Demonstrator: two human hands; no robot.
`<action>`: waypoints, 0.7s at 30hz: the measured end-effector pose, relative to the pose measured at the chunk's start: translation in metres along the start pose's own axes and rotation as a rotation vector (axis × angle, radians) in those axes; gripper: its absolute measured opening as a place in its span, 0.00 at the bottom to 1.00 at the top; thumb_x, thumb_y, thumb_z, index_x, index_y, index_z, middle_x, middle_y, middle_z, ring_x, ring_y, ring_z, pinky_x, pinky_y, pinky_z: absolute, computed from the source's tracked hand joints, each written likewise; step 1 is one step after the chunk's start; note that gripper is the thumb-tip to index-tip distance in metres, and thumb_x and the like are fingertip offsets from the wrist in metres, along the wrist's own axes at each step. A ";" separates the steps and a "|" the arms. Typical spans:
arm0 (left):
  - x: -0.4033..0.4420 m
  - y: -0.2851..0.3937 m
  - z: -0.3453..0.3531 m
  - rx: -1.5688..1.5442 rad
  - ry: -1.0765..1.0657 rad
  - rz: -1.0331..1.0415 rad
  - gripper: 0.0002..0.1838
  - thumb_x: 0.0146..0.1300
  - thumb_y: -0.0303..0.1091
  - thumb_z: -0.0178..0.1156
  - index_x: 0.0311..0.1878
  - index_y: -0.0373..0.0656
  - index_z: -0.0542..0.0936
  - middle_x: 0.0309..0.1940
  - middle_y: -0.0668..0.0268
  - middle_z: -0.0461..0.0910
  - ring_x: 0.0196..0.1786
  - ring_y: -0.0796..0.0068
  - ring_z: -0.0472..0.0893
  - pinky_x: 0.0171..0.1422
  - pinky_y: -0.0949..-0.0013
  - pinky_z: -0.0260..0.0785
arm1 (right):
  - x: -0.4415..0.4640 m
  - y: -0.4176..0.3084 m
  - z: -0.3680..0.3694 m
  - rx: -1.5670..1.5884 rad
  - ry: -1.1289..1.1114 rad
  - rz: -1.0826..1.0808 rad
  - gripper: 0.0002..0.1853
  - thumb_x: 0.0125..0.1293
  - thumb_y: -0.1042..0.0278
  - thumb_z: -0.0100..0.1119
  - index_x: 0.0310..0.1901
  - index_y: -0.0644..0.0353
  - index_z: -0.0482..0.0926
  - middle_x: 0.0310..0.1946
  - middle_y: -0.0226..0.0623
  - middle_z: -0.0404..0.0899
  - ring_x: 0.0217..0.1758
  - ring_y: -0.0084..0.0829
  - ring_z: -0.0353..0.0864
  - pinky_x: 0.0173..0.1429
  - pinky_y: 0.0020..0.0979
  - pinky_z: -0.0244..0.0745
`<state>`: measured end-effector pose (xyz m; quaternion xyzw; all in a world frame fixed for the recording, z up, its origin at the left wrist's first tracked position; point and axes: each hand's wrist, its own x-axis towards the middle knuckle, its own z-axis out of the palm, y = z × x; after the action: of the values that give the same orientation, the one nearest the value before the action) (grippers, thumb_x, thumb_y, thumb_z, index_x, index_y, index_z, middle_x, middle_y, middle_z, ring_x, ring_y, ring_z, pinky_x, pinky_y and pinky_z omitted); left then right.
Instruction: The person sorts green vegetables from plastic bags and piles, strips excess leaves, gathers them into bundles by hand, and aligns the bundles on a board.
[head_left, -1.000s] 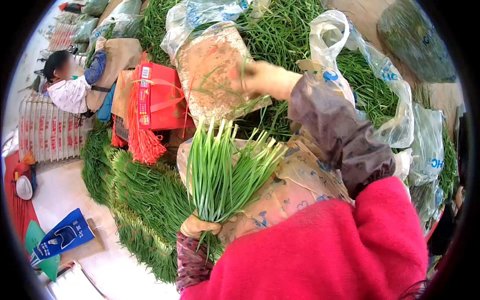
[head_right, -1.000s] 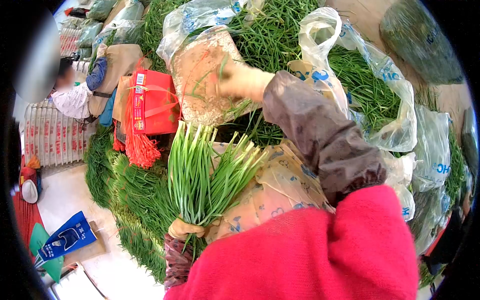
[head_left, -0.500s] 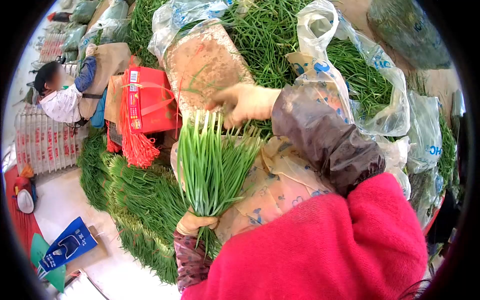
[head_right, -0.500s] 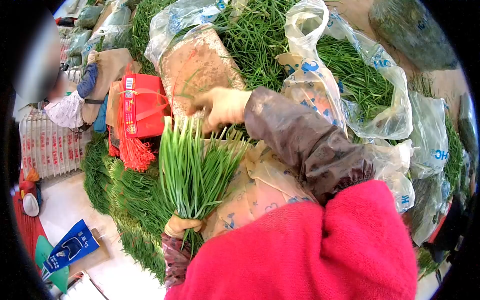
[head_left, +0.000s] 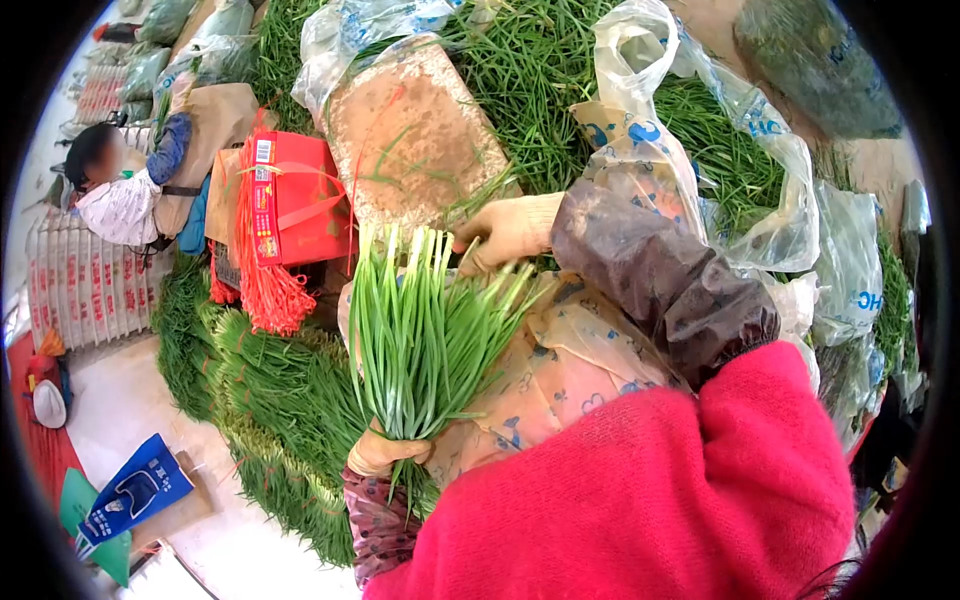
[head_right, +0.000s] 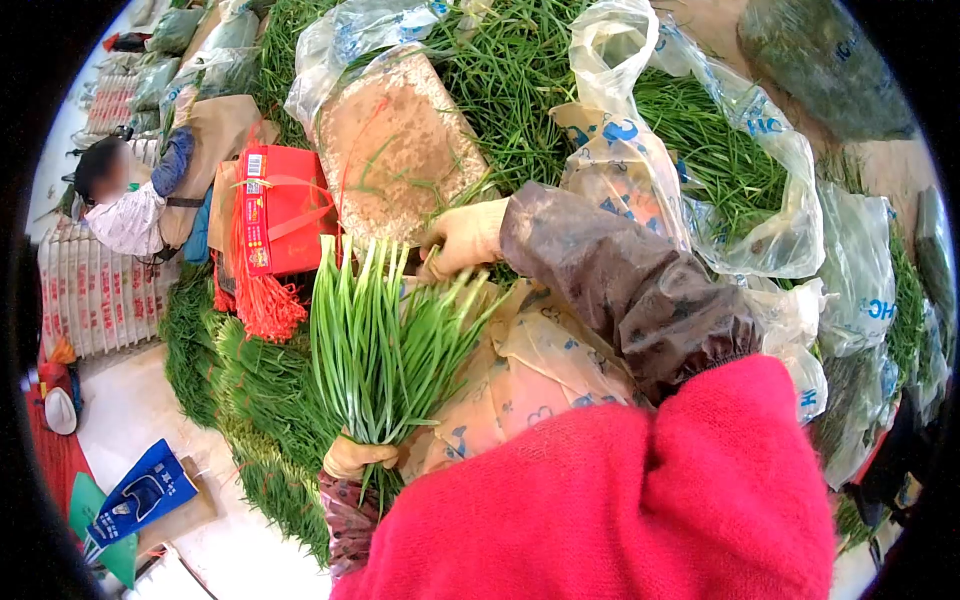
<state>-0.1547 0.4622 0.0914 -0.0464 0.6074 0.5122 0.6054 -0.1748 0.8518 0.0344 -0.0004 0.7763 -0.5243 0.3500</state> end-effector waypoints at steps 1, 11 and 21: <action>-0.001 -0.002 -0.001 0.001 0.003 -0.005 0.19 0.52 0.17 0.63 0.50 0.31 0.75 0.29 0.58 0.79 0.24 0.68 0.75 0.27 0.65 0.66 | 0.005 0.006 0.003 0.097 0.099 -0.073 0.25 0.61 0.47 0.60 0.51 0.59 0.81 0.40 0.39 0.84 0.43 0.33 0.82 0.50 0.32 0.75; 0.008 -0.021 -0.018 -0.039 -0.128 0.113 0.31 0.54 0.28 0.65 0.60 0.26 0.68 0.30 0.56 0.78 0.20 0.70 0.71 0.26 0.66 0.63 | -0.005 0.049 -0.076 -0.172 0.617 0.146 0.29 0.56 0.58 0.66 0.59 0.61 0.76 0.44 0.45 0.82 0.43 0.32 0.82 0.51 0.30 0.76; 0.019 -0.021 -0.015 -0.070 -0.147 0.249 0.40 0.51 0.40 0.65 0.64 0.26 0.65 0.14 0.66 0.69 0.16 0.74 0.65 0.25 0.70 0.57 | 0.012 0.013 -0.013 0.651 0.382 -0.309 0.18 0.59 0.72 0.61 0.53 0.62 0.80 0.32 0.27 0.80 0.32 0.17 0.74 0.35 0.22 0.69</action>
<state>-0.1560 0.4533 0.0609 0.0461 0.5442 0.6063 0.5780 -0.1861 0.8639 0.0206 0.0909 0.6117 -0.7796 0.0985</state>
